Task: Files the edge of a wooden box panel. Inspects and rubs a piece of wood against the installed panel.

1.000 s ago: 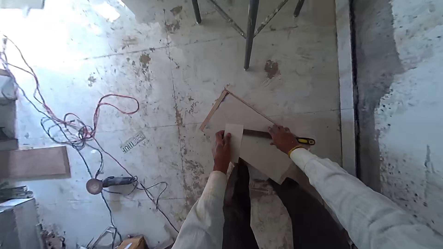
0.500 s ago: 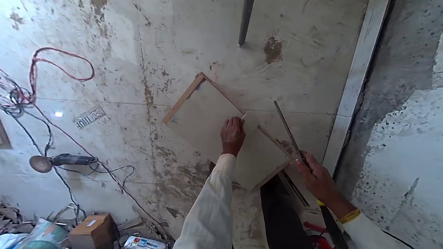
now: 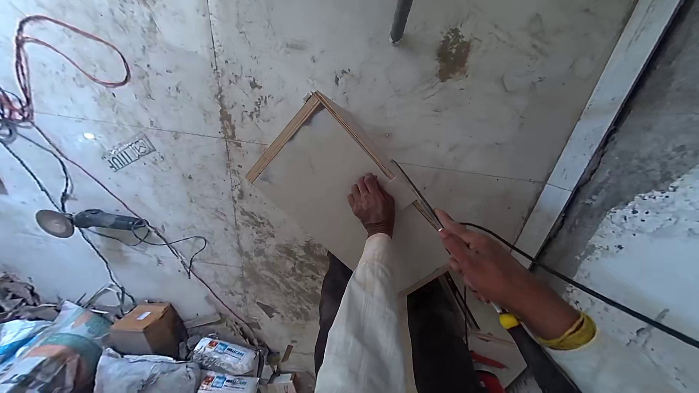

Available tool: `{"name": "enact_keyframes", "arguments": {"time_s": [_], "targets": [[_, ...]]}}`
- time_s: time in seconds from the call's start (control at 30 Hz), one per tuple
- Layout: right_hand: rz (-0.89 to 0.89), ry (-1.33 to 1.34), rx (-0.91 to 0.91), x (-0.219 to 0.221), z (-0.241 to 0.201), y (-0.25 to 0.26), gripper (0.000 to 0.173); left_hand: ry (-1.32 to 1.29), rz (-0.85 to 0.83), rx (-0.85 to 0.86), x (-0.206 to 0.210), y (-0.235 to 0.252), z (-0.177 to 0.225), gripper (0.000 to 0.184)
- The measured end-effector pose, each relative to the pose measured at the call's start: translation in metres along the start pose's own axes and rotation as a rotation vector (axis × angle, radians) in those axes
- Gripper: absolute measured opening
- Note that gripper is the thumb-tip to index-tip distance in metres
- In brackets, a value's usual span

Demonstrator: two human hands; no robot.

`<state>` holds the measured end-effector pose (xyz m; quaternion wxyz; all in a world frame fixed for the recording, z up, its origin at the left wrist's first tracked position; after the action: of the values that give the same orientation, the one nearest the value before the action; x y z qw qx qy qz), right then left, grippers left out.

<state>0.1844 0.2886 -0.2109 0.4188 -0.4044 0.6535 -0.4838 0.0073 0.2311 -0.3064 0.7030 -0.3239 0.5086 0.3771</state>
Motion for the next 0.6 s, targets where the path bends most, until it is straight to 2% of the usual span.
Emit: {"name": "enact_keyframes", "arguments": {"time_s": [0.13,0.2,0.3,0.37,0.47,0.6], "targets": [[0.062,-0.038,0.000,0.010,-0.013,0.004,0.053,0.001,-0.011,0.001,-0.001,-0.001,0.004,0.025],[0.051,-0.109,-0.017,0.013,-0.021,0.037,0.054,-0.002,-0.024,0.000,0.001,0.003,0.005,0.024],[0.033,-0.032,0.061,0.019,-0.023,0.070,0.055,-0.004,-0.100,-0.005,0.000,-0.002,0.002,0.026],[0.035,0.138,0.115,0.015,-0.023,0.063,0.053,-0.018,-0.073,0.012,0.001,0.002,0.006,0.026],[0.015,0.353,0.149,0.017,-0.026,0.025,0.049,-0.017,-0.024,0.037,-0.001,0.001,0.005,0.025],[0.114,0.081,0.008,0.030,-0.037,0.030,0.051,-0.016,0.005,0.044,-0.003,-0.002,0.006,0.024]]}}
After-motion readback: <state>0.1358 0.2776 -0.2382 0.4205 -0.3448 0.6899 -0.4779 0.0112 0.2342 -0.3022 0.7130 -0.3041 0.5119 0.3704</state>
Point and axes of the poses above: each hand's wrist, its own y-axis towards the middle knuckle, its own x-axis out of the palm, z = x × y, the point moved 10 cm from there along y, towards the middle knuckle, and after that the axes turned 6 degrees about z, right-handed, at the moved point
